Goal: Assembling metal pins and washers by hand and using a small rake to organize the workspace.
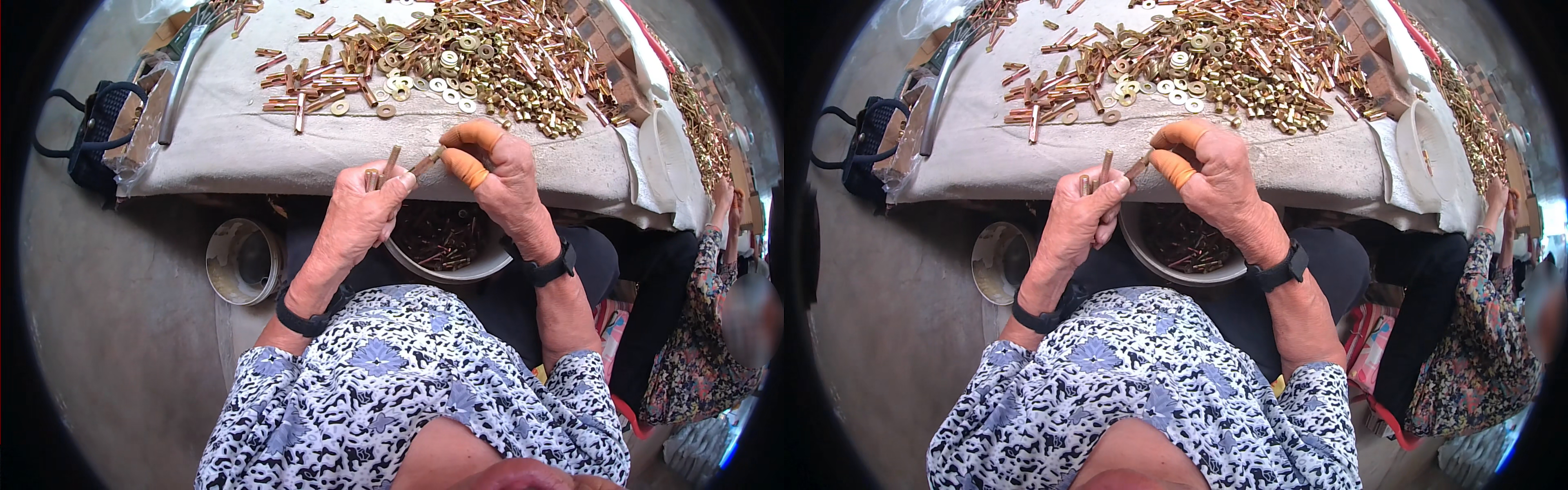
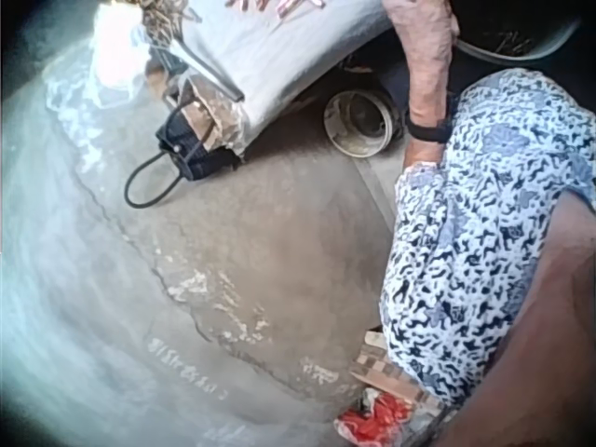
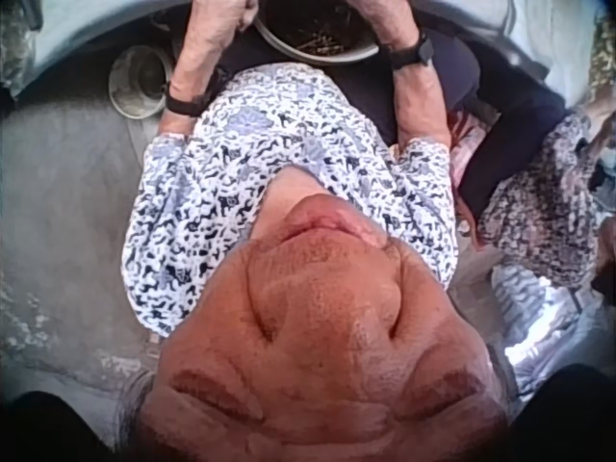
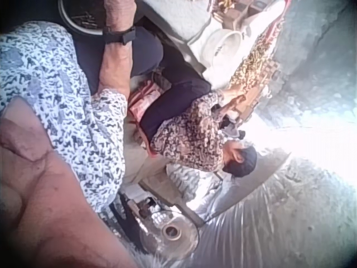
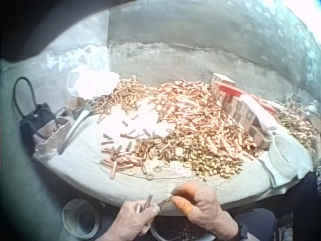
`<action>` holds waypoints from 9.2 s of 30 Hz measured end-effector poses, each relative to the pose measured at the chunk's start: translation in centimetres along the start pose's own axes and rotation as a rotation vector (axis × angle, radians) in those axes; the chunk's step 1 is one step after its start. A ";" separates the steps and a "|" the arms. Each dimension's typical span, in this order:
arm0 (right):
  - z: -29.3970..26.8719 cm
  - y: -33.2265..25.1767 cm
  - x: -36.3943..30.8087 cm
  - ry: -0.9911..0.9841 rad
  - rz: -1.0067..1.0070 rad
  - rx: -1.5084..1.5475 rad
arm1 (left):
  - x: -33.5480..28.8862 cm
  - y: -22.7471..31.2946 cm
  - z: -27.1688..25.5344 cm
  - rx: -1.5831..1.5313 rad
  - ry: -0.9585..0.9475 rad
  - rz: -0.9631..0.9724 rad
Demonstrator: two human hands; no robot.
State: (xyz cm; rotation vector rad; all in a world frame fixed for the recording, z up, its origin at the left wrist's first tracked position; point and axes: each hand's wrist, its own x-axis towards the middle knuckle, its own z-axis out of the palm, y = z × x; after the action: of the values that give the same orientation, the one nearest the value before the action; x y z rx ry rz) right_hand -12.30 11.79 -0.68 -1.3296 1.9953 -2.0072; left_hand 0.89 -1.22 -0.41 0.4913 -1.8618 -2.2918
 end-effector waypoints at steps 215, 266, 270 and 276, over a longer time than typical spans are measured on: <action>7.6 -0.8 2.2 -0.021 -0.321 -0.321 | 0.0 2.0 -4.8 -0.993 -0.100 -0.429; 9.0 0.2 7.0 -0.310 0.056 -0.840 | -1.8 2.3 -5.9 -0.466 0.079 -0.085; 8.2 0.5 5.7 -0.245 -0.008 -0.852 | -1.9 2.7 -6.1 -0.468 0.044 -0.106; 6.3 0.0 3.5 0.013 -0.126 -0.542 | -1.8 2.0 -5.7 -0.410 0.042 -0.158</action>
State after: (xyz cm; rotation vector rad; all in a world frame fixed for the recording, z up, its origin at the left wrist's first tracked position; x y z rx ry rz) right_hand -11.02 4.74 0.06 -1.5551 2.6434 -1.5671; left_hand 4.37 -6.33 0.79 0.6340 -1.3200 -2.6465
